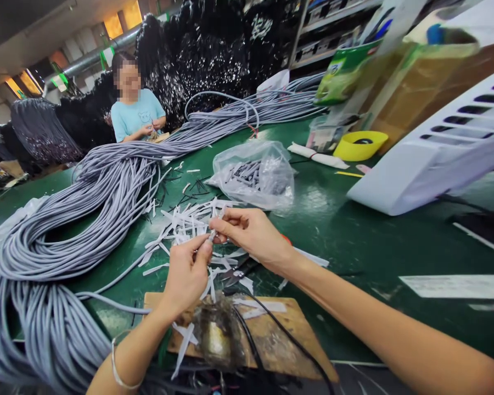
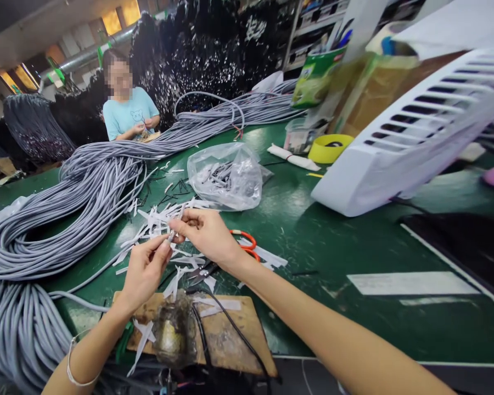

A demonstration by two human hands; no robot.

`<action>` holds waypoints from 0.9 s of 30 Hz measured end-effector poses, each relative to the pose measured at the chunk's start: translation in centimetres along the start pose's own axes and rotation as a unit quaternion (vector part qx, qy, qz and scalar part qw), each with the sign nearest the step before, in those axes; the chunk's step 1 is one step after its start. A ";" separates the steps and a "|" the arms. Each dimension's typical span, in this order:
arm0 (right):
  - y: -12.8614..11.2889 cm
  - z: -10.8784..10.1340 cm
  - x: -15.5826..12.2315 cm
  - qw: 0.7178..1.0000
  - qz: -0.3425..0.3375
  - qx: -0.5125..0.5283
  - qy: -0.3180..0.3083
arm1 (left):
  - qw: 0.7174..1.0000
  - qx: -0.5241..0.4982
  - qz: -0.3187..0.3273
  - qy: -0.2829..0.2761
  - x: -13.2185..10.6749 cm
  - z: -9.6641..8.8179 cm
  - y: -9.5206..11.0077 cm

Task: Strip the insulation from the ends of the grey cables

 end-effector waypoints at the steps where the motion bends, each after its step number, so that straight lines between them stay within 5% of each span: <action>1: -0.1 -0.2 0.0 1.000 -0.012 -0.027 0.006 | 1.000 0.000 0.000 -0.001 0.0 0.0 0.0; 6: -1.6 -1.7 -0.4 0.963 -0.086 -0.240 0.090 | 0.999 -0.027 -0.008 0.035 0.3 -0.9 -0.2; 12: -2.2 -0.1 -1.3 0.925 -0.130 -0.356 0.016 | 0.993 -0.080 -0.022 0.080 0.6 -1.9 -0.6; 20: -1.6 0.7 -1.7 0.920 -0.125 -0.371 0.007 | 0.995 -0.077 -0.016 0.065 0.3 -1.4 -0.5; 27: -1.4 0.7 -1.4 0.945 -0.107 -0.311 -0.005 | 0.995 -0.080 -0.012 0.056 0.2 -1.3 -0.4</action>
Point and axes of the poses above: each hand's wrist, its own x-axis towards the middle knuckle, its own z-axis out of the palm, y = z × x, the point moved 6 cm from there along x, towards the middle knuckle, and after that the axes turned 7 degrees about -z, right-handed, at the moved point
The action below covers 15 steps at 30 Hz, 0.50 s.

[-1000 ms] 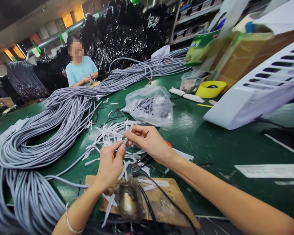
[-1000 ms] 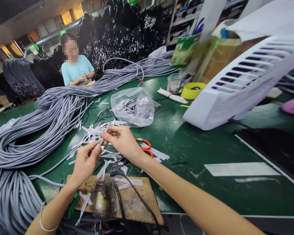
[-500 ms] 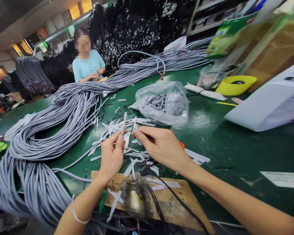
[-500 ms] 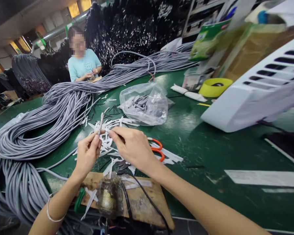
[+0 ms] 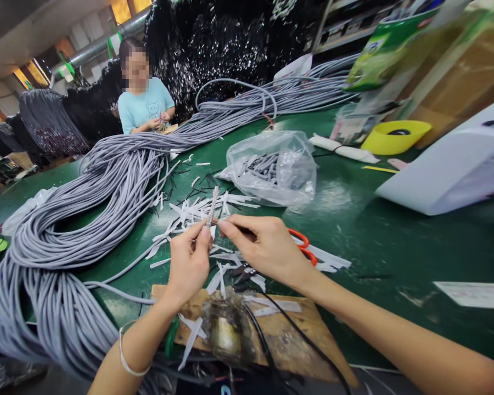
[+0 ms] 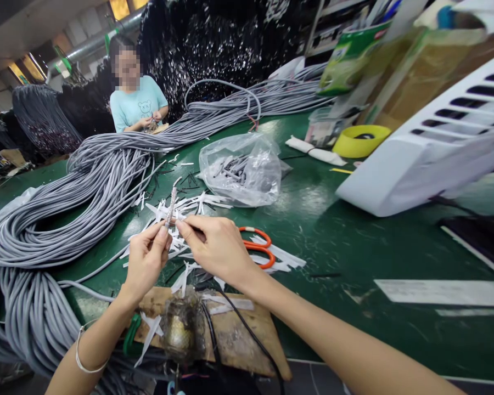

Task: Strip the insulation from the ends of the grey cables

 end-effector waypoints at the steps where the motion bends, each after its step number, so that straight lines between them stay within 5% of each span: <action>1: 0.0 0.1 0.1 1.000 0.003 0.022 -0.007 | 1.000 0.004 0.001 -0.001 0.0 0.0 0.0; 5: -0.1 0.4 -0.1 0.998 0.002 0.065 -0.012 | 1.000 0.023 0.004 -0.011 0.1 0.2 0.1; 10: -1.8 -0.3 -1.0 0.985 -0.102 -0.097 0.102 | 1.000 0.020 0.010 -0.016 0.4 0.3 0.2; 15: -3.0 -1.1 -1.2 0.955 -0.185 -0.187 0.140 | 0.991 0.085 0.064 0.074 -0.2 -0.5 1.2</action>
Point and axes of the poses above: each hand's wrist, its own x-axis towards the middle knuckle, its own z-axis out of the palm, y = z × x, the point moved 6 cm from there along x, towards the middle knuckle, and after that the axes turned 7 degrees about -z, right-handed, at the moved point
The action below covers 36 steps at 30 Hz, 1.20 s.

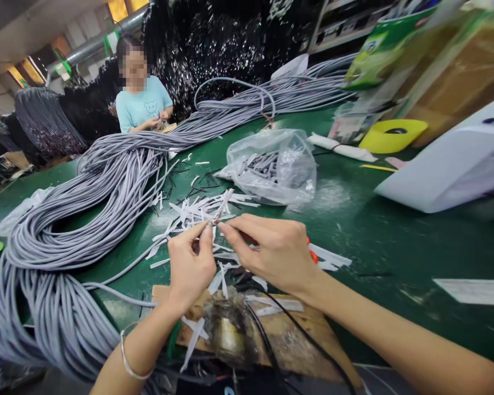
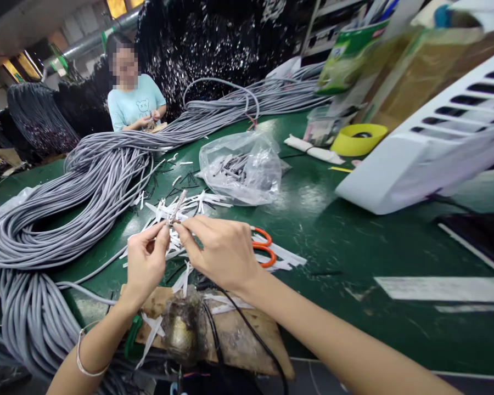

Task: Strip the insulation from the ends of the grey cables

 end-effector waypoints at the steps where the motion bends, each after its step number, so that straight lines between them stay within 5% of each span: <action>1: 0.1 -0.2 0.1 1.000 0.000 -0.004 0.002 | 1.000 0.018 0.011 0.020 -0.1 -0.3 0.2; 8: 0.1 -0.7 0.1 1.000 -0.013 -0.009 0.015 | 0.991 0.087 0.082 0.059 -0.5 -0.6 1.2; 30: 0.5 -0.6 0.1 1.000 -0.004 -0.015 0.009 | 0.988 0.102 0.101 0.050 -0.8 -0.3 1.2; 36: 1.4 0.2 0.1 0.993 0.071 0.088 -0.038 | 0.982 0.128 0.134 0.043 -1.0 0.2 1.6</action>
Point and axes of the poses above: each hand's wrist, its own x-axis towards the middle knuckle, its own z-axis out of the palm, y = z × x, the point moved 6 cm from there along x, towards the middle knuckle, and after that the axes turned 7 degrees about -z, right-handed, at the moved point
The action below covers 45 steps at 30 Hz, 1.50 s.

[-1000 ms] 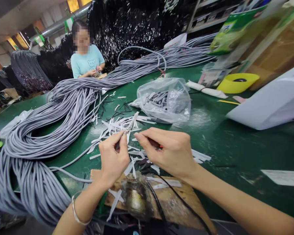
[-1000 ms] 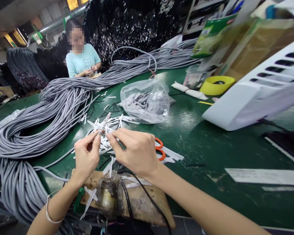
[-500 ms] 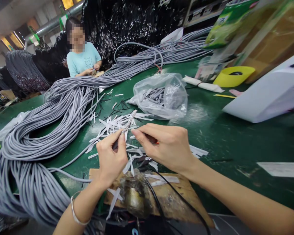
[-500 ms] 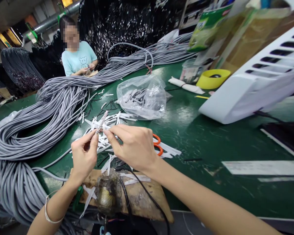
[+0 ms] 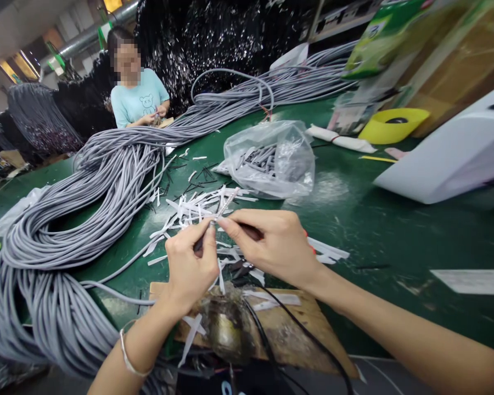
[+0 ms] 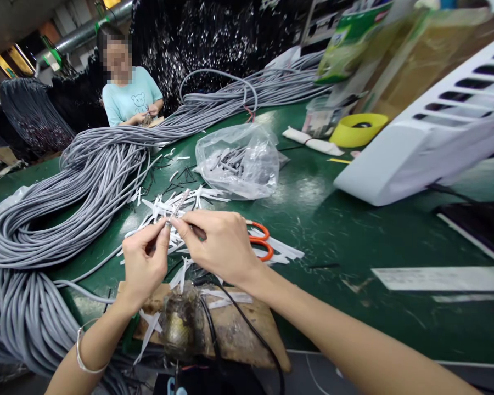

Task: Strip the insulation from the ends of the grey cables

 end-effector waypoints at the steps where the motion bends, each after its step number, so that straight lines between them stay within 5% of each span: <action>1: 0.3 0.3 0.0 0.999 0.024 0.028 -0.014 | 1.000 0.008 0.008 0.000 0.0 0.1 0.1; 5: 0.4 0.8 -0.4 0.996 0.063 0.056 -0.010 | 1.000 0.018 0.005 -0.005 0.2 0.3 -0.1; 10: -1.4 0.4 -0.8 0.993 -0.068 -0.068 0.072 | 0.997 -0.022 -0.070 -0.035 0.6 0.5 -1.1; 16: -1.0 0.2 -0.7 0.996 -0.023 -0.055 0.070 | 0.999 0.031 0.003 -0.009 0.5 0.5 -0.5; 21: -4.7 -0.1 -1.4 0.978 -0.188 -0.020 0.090 | 0.987 -0.050 -0.146 -0.047 1.6 0.9 -3.5; 27: -0.7 0.7 -0.5 0.999 0.001 -0.014 0.035 | 0.927 -0.285 -0.225 -0.097 1.3 1.4 -4.2; 30: 0.1 0.9 -0.3 1.000 0.018 -0.002 0.021 | 0.912 -0.317 -0.239 -0.102 1.0 1.5 -3.9; 36: 0.0 1.1 -0.5 0.999 0.036 0.008 0.009 | 0.914 -0.309 -0.234 -0.117 0.7 1.5 -3.3; 45: 0.8 1.6 -0.5 0.993 0.086 0.075 -0.006 | 0.958 -0.205 -0.171 -0.100 0.4 1.3 -2.7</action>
Point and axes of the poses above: each hand's wrist, its own x-axis towards the middle knuckle, its own z-axis out of the palm, y = z × x, the point moved 6 cm from there along x, towards the middle knuckle, and after that the axes turned 7 degrees about -z, right-handed, at the moved point
